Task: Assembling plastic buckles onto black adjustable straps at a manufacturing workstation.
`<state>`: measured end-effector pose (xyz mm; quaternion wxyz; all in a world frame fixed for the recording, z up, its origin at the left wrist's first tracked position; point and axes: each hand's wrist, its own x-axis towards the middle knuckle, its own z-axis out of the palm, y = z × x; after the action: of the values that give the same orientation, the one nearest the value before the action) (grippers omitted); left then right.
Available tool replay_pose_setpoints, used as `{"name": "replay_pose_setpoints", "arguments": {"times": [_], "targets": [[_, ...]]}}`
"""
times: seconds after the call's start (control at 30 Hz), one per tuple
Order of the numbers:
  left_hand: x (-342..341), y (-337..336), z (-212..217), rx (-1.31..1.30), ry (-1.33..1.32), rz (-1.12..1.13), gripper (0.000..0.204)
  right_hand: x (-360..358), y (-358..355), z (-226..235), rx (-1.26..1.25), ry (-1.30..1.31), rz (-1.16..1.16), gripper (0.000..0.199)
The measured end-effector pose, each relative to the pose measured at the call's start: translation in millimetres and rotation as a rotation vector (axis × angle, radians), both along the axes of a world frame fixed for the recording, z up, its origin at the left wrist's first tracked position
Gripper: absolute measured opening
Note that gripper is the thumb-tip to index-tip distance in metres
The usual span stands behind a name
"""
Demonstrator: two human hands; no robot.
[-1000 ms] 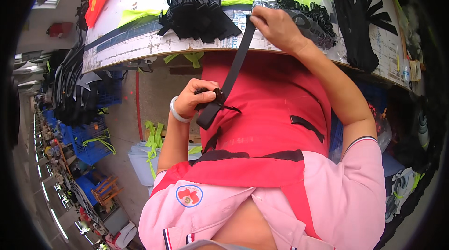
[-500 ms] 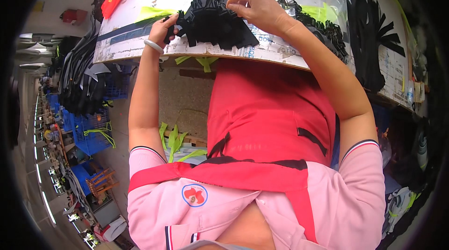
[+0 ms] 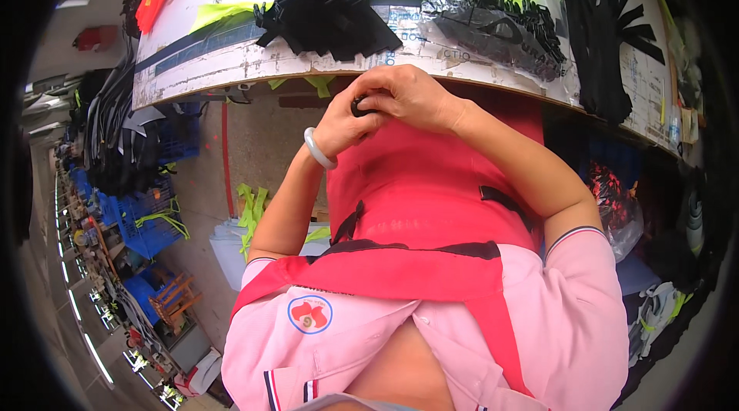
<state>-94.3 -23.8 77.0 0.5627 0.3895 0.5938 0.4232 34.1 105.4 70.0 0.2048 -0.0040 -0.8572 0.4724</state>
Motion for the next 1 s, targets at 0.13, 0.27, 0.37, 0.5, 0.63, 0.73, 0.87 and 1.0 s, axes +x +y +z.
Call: {"name": "replay_pose_setpoints", "arguments": {"times": [0.13, 0.27, 0.37, 0.5, 0.63, 0.73, 0.87, 1.0], "targets": [[1, 2, -2, 0.002, -0.447, 0.134, 0.061, 29, 7, 5, -0.847, -0.340, -0.148, 0.016], [17, 3, -10, -0.046, -0.459, 0.188, 0.046, 59, 13, -12, -1.349, -0.244, -0.190, 0.017], [39, 11, -20, 0.033, -0.325, 0.249, 0.033, 74, 1, -25, -1.539, -0.146, -0.184, 0.015], [61, 30, -26, 0.022, -0.418, 0.370, 0.016, 82, -7, -30, -1.265, -0.162, -0.230, 0.016], [52, 36, -20, -0.059, -0.577, 0.245, 0.020, 117, 12, 5, -0.798, -0.253, -0.331, 0.016], [55, 42, -25, -0.067, -0.547, 0.191, 0.019, 182, 36, 22, -0.337, -0.198, -0.736, 0.014], [63, 38, -33, -0.108, -0.436, 0.178, 0.018, 243, 72, 44, 0.343, -0.390, -1.158, 0.019], [78, 46, -31, -0.151, -0.403, 0.187, 0.018, 270, 97, 16, 0.597, -0.445, -1.231, 0.018]]}}
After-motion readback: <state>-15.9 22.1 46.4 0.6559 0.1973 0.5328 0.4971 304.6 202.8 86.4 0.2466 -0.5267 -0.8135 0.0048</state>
